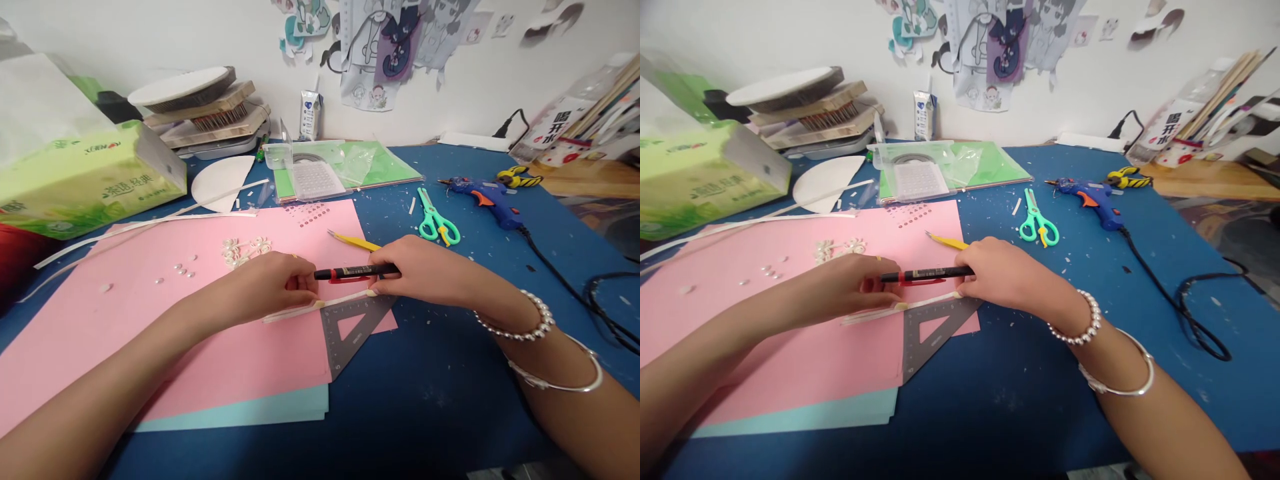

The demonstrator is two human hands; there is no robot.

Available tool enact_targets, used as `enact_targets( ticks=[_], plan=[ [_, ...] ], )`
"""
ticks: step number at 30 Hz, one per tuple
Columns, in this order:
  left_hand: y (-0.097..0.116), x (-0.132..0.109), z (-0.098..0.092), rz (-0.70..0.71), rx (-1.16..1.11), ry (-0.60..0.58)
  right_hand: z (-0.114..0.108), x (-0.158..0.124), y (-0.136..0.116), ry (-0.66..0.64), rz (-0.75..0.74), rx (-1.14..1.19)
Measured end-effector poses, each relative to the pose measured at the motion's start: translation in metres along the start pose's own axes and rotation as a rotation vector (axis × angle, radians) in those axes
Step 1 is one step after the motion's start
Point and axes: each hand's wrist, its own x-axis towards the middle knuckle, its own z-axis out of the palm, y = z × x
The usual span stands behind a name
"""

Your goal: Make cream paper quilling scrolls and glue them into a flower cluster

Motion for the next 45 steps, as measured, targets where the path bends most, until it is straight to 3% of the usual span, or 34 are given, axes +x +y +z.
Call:
enact_targets(
  ticks=[18, 29, 45],
  plan=[
    [-0.005, 0.003, 0.006, 0.065, -0.040, 0.067, -0.003, 0.000, 0.004, -0.066, -0.003, 0.023],
    [-0.004, 0.005, 0.007, 0.029, -0.016, 0.071, 0.005, 0.004, -0.007, -0.002, -0.014, 0.146],
    [-0.005, 0.006, 0.007, 0.043, -0.004, 0.075, 0.007, 0.005, -0.008, -0.008, -0.036, 0.158]
  ],
)
